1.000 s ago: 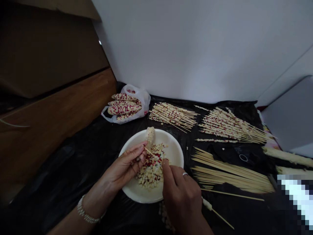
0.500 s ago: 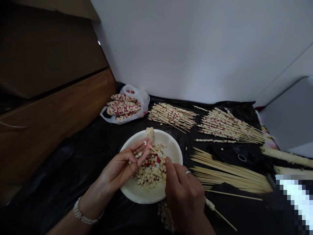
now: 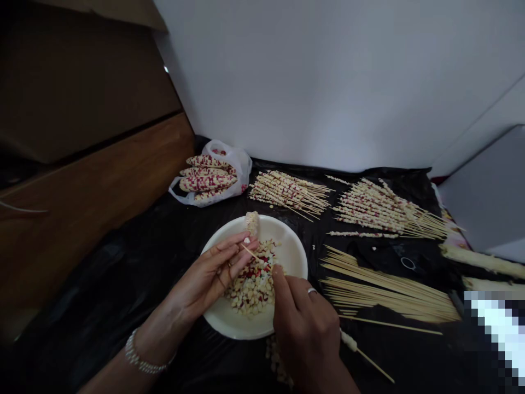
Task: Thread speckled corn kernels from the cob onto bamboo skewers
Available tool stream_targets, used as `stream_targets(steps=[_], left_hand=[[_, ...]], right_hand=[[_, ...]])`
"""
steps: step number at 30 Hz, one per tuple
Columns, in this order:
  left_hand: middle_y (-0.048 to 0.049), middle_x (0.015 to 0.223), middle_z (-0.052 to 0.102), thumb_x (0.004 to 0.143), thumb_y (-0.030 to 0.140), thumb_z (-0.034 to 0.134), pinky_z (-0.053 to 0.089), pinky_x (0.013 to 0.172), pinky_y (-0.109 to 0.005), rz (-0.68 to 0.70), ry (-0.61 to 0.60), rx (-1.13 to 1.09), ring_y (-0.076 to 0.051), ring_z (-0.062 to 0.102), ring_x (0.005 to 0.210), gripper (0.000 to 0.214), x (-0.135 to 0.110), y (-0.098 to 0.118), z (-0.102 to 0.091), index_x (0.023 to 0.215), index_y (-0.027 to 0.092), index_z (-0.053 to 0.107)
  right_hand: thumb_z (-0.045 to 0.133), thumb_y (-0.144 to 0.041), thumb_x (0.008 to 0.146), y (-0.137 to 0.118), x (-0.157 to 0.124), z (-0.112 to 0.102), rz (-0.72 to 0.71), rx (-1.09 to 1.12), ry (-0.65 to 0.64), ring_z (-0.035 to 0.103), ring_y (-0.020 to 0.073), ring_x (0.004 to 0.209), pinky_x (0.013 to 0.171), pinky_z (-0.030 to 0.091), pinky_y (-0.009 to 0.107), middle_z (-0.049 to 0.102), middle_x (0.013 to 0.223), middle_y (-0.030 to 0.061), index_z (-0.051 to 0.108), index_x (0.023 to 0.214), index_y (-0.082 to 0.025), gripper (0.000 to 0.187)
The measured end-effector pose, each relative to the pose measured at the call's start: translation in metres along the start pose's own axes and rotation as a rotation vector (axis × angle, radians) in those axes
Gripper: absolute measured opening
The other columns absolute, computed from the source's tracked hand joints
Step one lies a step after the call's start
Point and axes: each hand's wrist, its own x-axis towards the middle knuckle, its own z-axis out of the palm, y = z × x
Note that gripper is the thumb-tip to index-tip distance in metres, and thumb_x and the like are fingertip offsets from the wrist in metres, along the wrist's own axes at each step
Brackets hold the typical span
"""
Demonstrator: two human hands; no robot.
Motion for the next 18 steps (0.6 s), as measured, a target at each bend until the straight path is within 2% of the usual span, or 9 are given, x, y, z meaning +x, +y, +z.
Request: stream_targets(steps=[7, 11, 18], left_hand=[[-0.0192, 0.12, 0.064, 0.094, 0.022, 0.042, 0.04, 0.105, -0.035, -0.107, -0.025, -0.163, -0.025, 0.054, 0.122, 0.035, 0.0011, 0.0059, 0.0011, 0.12, 0.003, 0.057], [-0.019, 0.124, 0.062, 0.096, 0.027, 0.035, 0.037, 0.107, -0.038, -0.113, -0.007, -0.179, -0.026, 0.052, 0.123, 0.042, 0.0004, 0.0083, 0.0046, 0.127, 0.004, 0.051], [-0.0174, 0.123, 0.063, 0.095, 0.031, 0.04, 0.039, 0.105, -0.037, -0.081, -0.039, -0.141, -0.026, 0.052, 0.123, 0.04, 0.0001, 0.004, 0.0032, 0.122, 0.006, 0.057]], right_hand=[[0.055, -0.007, 0.084, -0.0039, 0.0, 0.0006, -0.019, -0.035, -0.027, 0.052, 0.0107, 0.058, 0.053, 0.037, 0.026, 0.066, 0.079, 0.0022, 0.061, 0.113, -0.013, 0.03], [0.051, -0.009, 0.087, -0.0051, -0.0011, 0.0008, -0.015, -0.04, -0.055, 0.051, 0.0105, 0.056, 0.052, 0.037, 0.026, 0.065, 0.076, 0.0015, 0.061, 0.115, -0.013, 0.03], [0.046, -0.008, 0.088, -0.0062, -0.0005, -0.0001, -0.024, -0.036, -0.089, 0.054, 0.01, 0.058, 0.053, 0.037, 0.026, 0.063, 0.075, 0.002, 0.061, 0.115, -0.012, 0.031]])
